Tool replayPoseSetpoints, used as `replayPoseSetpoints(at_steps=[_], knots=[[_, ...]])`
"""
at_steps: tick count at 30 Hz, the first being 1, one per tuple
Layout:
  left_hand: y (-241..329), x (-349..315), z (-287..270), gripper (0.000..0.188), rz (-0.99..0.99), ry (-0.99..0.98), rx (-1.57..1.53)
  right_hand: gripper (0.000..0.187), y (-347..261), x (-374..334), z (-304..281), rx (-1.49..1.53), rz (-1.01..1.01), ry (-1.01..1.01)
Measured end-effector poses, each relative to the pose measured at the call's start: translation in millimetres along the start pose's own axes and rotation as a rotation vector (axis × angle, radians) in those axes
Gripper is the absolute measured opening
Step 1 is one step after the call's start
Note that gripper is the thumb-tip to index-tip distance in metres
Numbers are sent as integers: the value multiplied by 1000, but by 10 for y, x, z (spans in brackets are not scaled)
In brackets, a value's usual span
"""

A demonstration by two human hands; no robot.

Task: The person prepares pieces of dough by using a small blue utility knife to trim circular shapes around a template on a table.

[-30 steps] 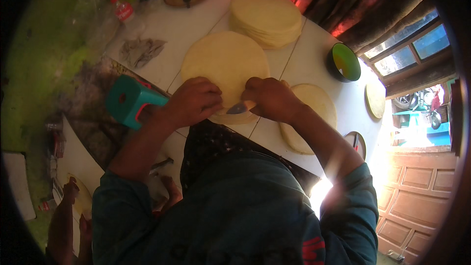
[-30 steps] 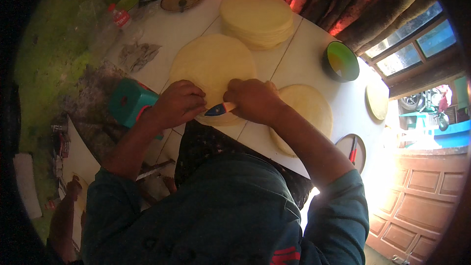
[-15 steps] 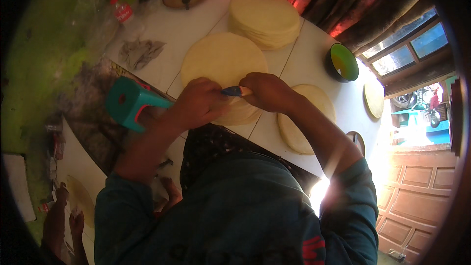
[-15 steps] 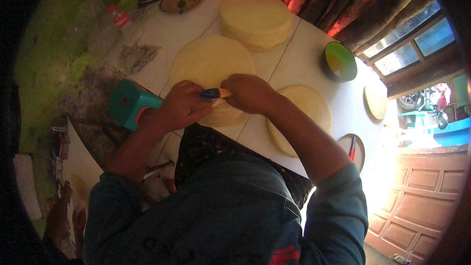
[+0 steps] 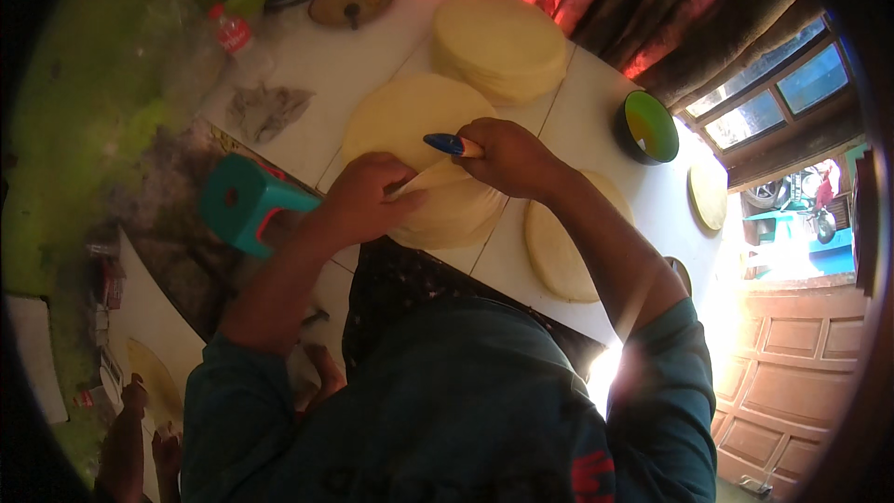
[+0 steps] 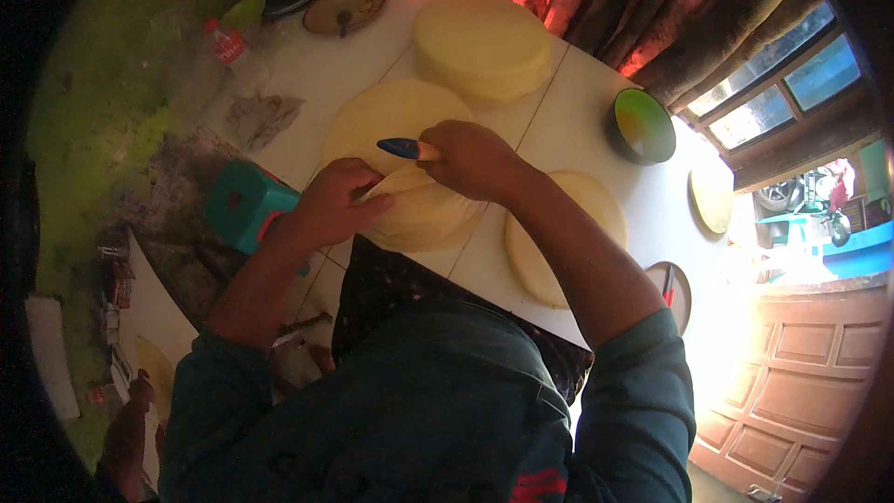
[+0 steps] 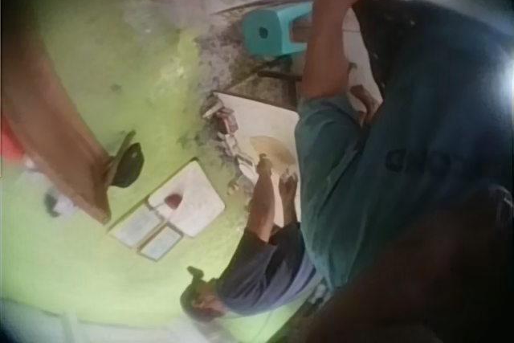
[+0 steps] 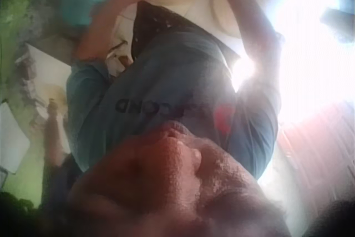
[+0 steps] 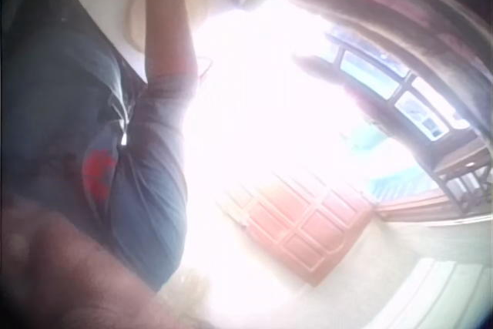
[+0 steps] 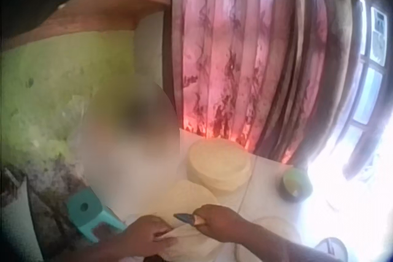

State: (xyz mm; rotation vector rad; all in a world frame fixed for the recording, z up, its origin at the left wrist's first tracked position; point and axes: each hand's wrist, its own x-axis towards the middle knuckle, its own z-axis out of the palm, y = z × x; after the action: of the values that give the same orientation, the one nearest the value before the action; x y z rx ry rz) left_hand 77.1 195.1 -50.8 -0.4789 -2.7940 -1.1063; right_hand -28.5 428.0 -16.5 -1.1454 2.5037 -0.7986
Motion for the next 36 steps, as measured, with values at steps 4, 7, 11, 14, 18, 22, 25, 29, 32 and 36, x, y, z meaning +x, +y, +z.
replayPoseSetpoints(at_steps=[4, 7, 11, 14, 18, 22, 25, 29, 32, 36], knots=[[49, 17, -30, 23, -84, -28, -134, 28, -19, -12, 48, 38, -7, -8], [-49, 40, 73, 22, 75, 45, -70, 29, -80, 22, -2, 30, 76, -127], [-42, 75, 79, 21, 101, 10, -9, 28, 28, 28, 72, 9, 4, -70], [9, 83, 48, 21, 74, -34, 11, 26, 29, 21, 89, -2, -59, -26], [94, 78, -54, 20, 8, -132, 71, 25, 14, -9, 79, -25, -74, 9], [50, -3, -112, 24, -94, -224, 120, 24, 47, -44, 76, -16, -60, 40], [26, -43, -127, 25, -70, -210, 99, 23, 34, -82, 99, -3, -56, 39], [8, -64, -122, 25, -22, -165, 163, 22, 9, -66, 47, -29, -71, 64], [-12, -93, -160, 26, 21, -91, 262, 22, -20, -58, 8, -15, -53, 117], [-95, -215, -237, 27, 20, -21, 353, 22, -4, -70, -16, 11, -3, 135]])
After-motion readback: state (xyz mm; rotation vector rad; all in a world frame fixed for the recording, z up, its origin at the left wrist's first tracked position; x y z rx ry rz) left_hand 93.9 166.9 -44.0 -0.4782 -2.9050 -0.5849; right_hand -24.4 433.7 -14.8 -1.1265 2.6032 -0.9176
